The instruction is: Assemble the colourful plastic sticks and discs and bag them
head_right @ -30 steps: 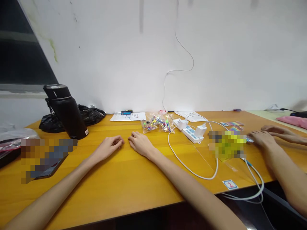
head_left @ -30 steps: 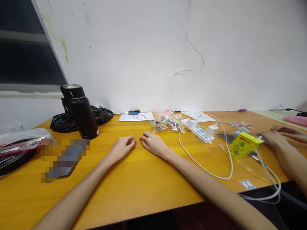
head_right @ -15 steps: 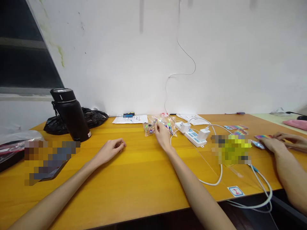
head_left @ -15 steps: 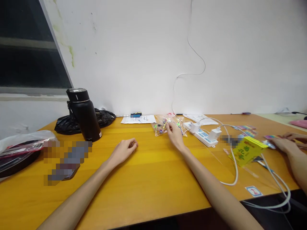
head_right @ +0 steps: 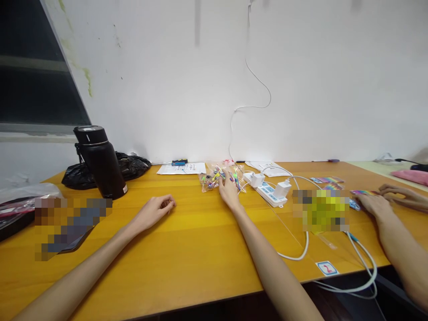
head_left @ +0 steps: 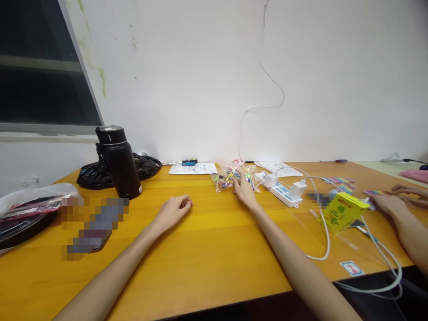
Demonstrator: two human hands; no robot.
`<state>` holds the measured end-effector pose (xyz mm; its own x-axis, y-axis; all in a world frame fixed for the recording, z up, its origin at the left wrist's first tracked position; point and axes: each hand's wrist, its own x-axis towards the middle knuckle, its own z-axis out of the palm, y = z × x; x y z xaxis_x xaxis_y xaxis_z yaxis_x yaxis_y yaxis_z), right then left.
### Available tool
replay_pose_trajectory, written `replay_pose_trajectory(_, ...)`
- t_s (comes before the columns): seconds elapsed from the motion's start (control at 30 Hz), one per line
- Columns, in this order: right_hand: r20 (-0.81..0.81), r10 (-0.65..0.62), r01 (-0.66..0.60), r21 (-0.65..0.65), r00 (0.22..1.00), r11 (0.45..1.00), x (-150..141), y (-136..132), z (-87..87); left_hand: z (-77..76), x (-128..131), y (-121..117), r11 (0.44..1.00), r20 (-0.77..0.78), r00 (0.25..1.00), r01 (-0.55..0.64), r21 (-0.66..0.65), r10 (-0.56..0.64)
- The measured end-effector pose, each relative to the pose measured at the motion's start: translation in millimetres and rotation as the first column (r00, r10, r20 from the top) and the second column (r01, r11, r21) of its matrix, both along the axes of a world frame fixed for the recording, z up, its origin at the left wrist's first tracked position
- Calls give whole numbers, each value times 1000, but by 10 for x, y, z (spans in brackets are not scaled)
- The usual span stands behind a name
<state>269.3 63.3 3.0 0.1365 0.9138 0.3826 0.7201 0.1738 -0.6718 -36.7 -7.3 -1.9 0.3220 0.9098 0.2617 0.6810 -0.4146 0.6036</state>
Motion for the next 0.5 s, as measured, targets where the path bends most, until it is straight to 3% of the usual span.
replay_pose_trajectory(0.1,-205,88,-94,-16,975,995,11,106,-92,7,5,-2,1000,-5,1000,-2,0,2)
replay_pose_trajectory(0.27,-504,164,-180,18,848,984,-55,186,-215,24,4,-6,1000,-14,1000,-5,-7,5)
replay_pose_trajectory(0.5,-649,182,-233,8,739,972,-366,39,-249,-41,17,22,997,96,995,-9,71,2)
